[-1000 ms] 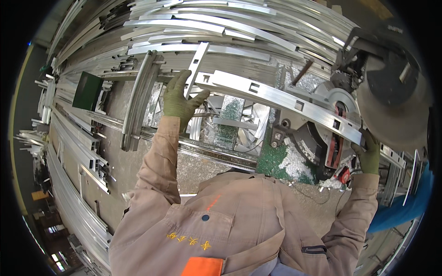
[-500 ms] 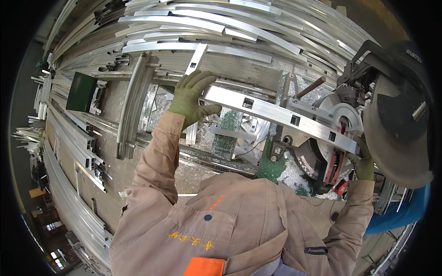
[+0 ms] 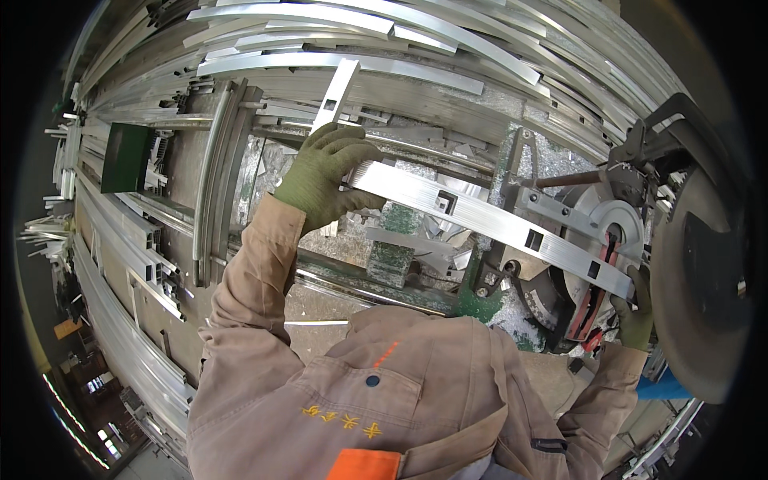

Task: The person uses a chop saw to cut aluminum profiles into shorter pieces. They repeatedly pick up profiles, position them on the saw, cut them, and place the cut pieces aside in a pile.

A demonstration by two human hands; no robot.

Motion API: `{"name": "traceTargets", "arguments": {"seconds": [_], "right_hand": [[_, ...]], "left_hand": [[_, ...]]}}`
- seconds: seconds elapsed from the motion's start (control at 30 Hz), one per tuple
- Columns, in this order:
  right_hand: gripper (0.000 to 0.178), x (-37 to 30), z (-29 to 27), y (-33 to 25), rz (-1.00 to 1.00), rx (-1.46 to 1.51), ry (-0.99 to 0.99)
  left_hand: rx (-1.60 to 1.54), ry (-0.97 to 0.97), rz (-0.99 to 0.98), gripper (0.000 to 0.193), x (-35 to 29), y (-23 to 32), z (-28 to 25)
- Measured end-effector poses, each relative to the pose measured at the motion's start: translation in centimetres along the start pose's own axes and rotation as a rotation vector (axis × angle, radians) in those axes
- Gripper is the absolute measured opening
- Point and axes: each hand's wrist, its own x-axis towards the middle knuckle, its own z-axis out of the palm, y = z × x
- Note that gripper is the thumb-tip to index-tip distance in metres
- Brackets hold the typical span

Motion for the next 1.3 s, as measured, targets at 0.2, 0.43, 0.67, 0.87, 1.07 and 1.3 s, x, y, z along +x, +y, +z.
{"name": "traceTargets", "arguments": {"seconds": [0.2, 0.43, 0.67, 0.87, 1.07, 1.3], "right_hand": [[0.084, 0.1, -0.3, -0.4, 0.078, 0.015, -0.025], [0.084, 0.3, -0.4, -0.4, 0.040, 0.003, 0.004], [0.082, 0.1, -0.3, 0.7, 0.021, 0.054, 0.024], [0.083, 0.0, -0.5, 1.9, 0.051, 0.048, 0.031], [0.089, 0.0, -0.6, 1.9, 0.011, 0.008, 0.042], [0.092, -0.2, -1.0, 1.1, 0.051, 0.040, 0.033]], "left_hand": [[-0.067, 0.027, 0.028, 0.083, 0.2, -0.1, 0.0], [-0.067, 0.061, 0.091, 0.094, 0.4, -0.1, 0.2], [-0.150, 0.036, 0.079, 0.101, 0.5, 0.2, -0.3], [-0.126, 0.039, 0.060, 0.103, -0.1, 0.3, -0.1], [-0.228, -0.011, 0.036, 0.102, -0.1, -0.3, 0.3], [-0.210, 0.077, 0.092, 0.103, 0.1, 0.3, 0.2]]}}
